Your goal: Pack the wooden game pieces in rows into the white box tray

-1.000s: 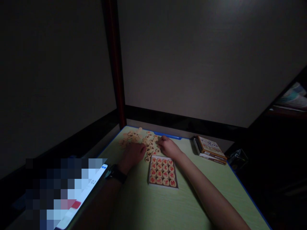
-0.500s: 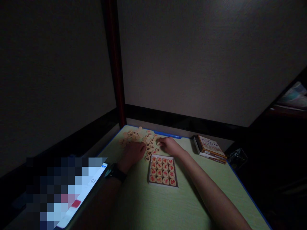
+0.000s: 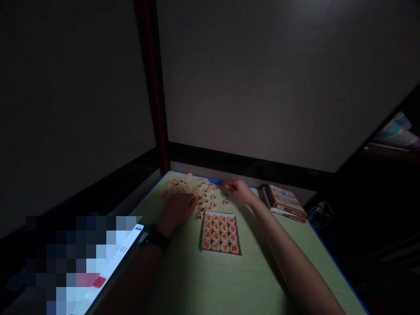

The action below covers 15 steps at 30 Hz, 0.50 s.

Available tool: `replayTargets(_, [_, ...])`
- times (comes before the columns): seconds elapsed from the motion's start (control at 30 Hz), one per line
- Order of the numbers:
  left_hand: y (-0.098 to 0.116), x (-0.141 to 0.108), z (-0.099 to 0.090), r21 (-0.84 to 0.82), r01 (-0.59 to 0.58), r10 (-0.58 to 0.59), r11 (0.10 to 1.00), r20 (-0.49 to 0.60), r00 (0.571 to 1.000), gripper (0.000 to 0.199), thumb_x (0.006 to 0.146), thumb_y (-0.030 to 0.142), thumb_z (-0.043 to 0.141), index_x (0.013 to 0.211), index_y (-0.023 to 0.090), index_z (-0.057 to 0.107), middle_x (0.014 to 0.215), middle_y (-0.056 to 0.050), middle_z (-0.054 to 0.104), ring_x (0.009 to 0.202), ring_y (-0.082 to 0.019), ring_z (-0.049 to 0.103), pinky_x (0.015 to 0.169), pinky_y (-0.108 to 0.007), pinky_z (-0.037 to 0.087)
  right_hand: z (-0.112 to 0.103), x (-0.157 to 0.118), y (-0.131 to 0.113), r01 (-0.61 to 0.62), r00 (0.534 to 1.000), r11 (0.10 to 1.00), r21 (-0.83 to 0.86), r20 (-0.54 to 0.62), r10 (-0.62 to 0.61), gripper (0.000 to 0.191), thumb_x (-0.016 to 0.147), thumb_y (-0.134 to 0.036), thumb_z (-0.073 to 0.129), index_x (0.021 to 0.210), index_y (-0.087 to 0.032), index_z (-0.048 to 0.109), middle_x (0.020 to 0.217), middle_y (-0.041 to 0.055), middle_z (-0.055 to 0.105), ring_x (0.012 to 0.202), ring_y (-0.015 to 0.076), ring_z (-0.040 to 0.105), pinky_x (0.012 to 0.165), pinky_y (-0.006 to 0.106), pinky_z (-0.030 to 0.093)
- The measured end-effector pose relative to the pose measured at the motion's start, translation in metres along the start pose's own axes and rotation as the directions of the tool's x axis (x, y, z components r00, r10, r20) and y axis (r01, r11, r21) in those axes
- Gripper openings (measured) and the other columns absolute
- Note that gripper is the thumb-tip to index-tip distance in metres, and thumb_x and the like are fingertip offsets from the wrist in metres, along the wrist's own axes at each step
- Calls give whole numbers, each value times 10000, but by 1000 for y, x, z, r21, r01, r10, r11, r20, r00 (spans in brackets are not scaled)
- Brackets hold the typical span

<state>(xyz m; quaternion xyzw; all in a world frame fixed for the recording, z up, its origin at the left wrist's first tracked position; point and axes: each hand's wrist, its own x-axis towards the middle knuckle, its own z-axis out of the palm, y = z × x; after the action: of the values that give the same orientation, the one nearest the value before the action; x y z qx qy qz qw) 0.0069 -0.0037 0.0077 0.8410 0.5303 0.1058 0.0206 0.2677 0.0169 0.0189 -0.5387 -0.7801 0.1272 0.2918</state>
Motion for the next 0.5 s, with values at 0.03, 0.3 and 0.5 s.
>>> replayTargets(0.03, [0,0,-1,-1,21,-21,1000,1,1000,387,993,335,378,895,186,721,893,-85,755,837,-207,682,736,-304,424,-9,0,2,-28,999,1000,-7,-32,28,272,862,-126,546,991,-147,784,1024,113,755,943,231,680,863,324,498])
replayTargets(0.3, [-4,-1,-8,-22,82,-82,996,-31,996,360,986,329,390,899,181,706,941,-89,761,879,-219,694,780,-317,451,-39,-5,14,-173,983,985,0,-63,172,265,840,-115,577,991,-153,791,985,98,783,881,211,703,818,311,529])
replayTargets(0.5, [-8,1,-7,-40,113,-114,993,-38,993,332,972,320,421,934,185,722,1003,-90,755,945,-237,690,830,-334,469,-14,-3,4,-132,987,990,-43,91,136,276,735,-28,588,877,-136,798,839,48,783,773,184,698,720,247,503])
